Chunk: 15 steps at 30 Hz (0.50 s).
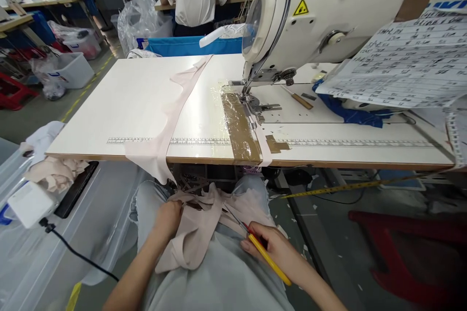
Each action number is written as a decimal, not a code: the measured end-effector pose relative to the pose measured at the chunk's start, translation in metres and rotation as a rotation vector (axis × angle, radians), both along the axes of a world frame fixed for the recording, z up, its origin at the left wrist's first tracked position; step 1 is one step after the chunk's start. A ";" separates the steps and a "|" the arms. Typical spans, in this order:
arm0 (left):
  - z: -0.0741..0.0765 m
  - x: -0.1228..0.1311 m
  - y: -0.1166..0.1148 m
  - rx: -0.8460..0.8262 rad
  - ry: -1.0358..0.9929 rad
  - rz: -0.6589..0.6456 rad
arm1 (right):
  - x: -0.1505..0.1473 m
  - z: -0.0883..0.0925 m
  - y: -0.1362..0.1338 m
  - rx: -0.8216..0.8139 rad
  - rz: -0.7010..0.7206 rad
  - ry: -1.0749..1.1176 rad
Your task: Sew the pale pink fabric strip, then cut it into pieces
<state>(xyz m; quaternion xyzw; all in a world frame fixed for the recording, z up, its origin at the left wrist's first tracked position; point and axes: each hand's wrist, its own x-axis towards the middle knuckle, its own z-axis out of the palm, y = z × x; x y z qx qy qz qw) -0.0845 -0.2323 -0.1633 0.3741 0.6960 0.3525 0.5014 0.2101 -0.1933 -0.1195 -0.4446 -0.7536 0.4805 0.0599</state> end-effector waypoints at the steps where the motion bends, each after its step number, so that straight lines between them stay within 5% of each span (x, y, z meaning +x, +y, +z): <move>1: 0.000 -0.009 0.003 -0.015 0.074 -0.003 | 0.000 -0.001 -0.002 -0.008 0.000 -0.005; 7: 0.031 -0.033 0.003 -0.015 0.277 -0.109 | 0.000 -0.001 -0.008 -0.061 -0.016 0.022; 11: 0.062 -0.001 -0.006 -0.014 -0.087 -0.235 | -0.005 0.009 -0.005 -0.081 -0.013 0.084; 15: 0.075 0.031 -0.005 -0.061 -0.388 -0.193 | -0.011 0.025 0.008 -0.095 0.064 0.109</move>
